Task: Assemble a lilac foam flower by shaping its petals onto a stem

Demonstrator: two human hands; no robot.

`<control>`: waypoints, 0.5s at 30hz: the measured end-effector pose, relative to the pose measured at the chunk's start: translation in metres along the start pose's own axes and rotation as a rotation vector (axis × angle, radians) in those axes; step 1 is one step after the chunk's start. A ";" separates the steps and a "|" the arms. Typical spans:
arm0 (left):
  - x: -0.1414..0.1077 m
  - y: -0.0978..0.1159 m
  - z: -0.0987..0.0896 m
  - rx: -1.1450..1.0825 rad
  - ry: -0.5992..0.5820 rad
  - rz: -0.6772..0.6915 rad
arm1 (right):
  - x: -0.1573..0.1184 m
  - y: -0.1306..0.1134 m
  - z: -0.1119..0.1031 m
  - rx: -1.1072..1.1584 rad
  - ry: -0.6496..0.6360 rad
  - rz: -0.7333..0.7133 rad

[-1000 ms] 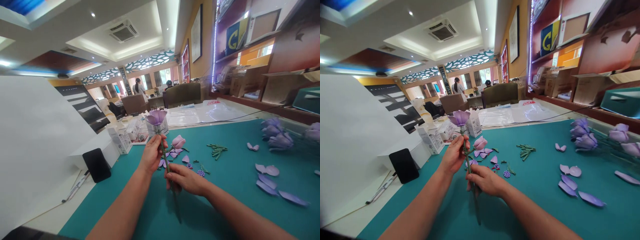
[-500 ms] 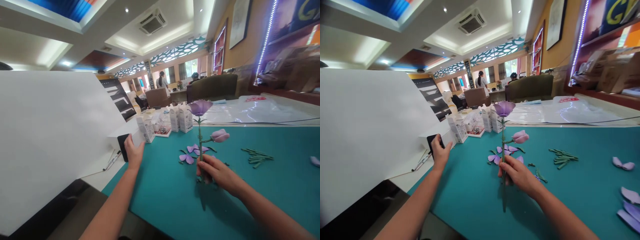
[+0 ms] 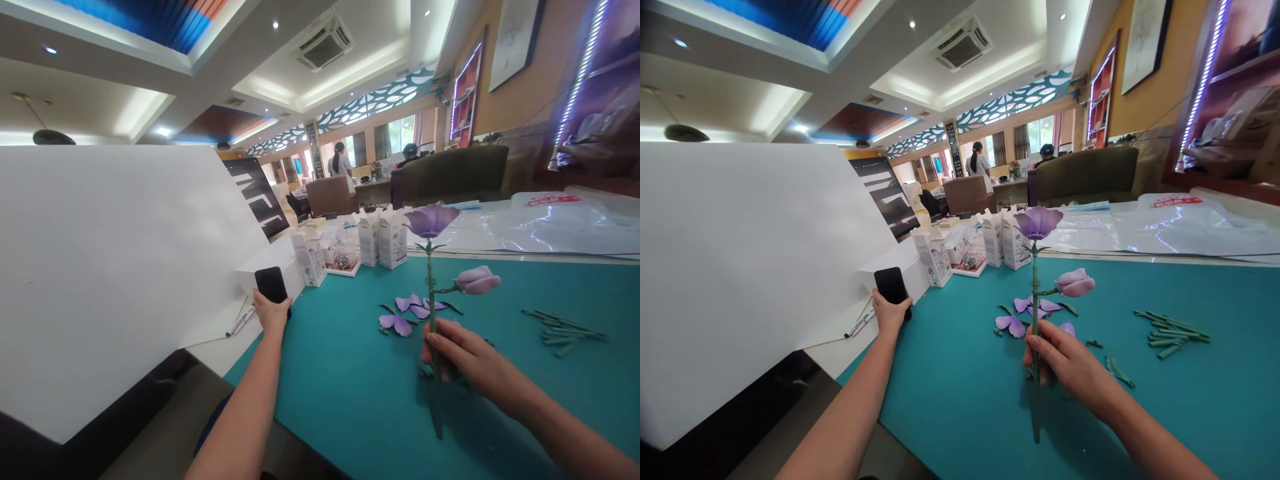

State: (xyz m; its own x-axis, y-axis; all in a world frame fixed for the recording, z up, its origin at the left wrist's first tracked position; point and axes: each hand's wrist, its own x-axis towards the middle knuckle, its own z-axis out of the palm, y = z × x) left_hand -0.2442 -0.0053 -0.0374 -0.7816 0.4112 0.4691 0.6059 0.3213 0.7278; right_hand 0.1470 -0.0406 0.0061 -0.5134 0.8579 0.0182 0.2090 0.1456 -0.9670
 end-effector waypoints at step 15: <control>-0.004 0.026 -0.002 -0.046 0.038 -0.188 | 0.000 0.003 0.000 -0.039 0.008 0.025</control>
State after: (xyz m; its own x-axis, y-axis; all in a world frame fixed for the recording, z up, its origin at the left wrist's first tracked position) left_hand -0.2256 -0.0007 -0.0196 -0.8861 0.3145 0.3405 0.4417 0.3502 0.8260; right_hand 0.1475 -0.0397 0.0035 -0.5008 0.8655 -0.0041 0.2546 0.1428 -0.9564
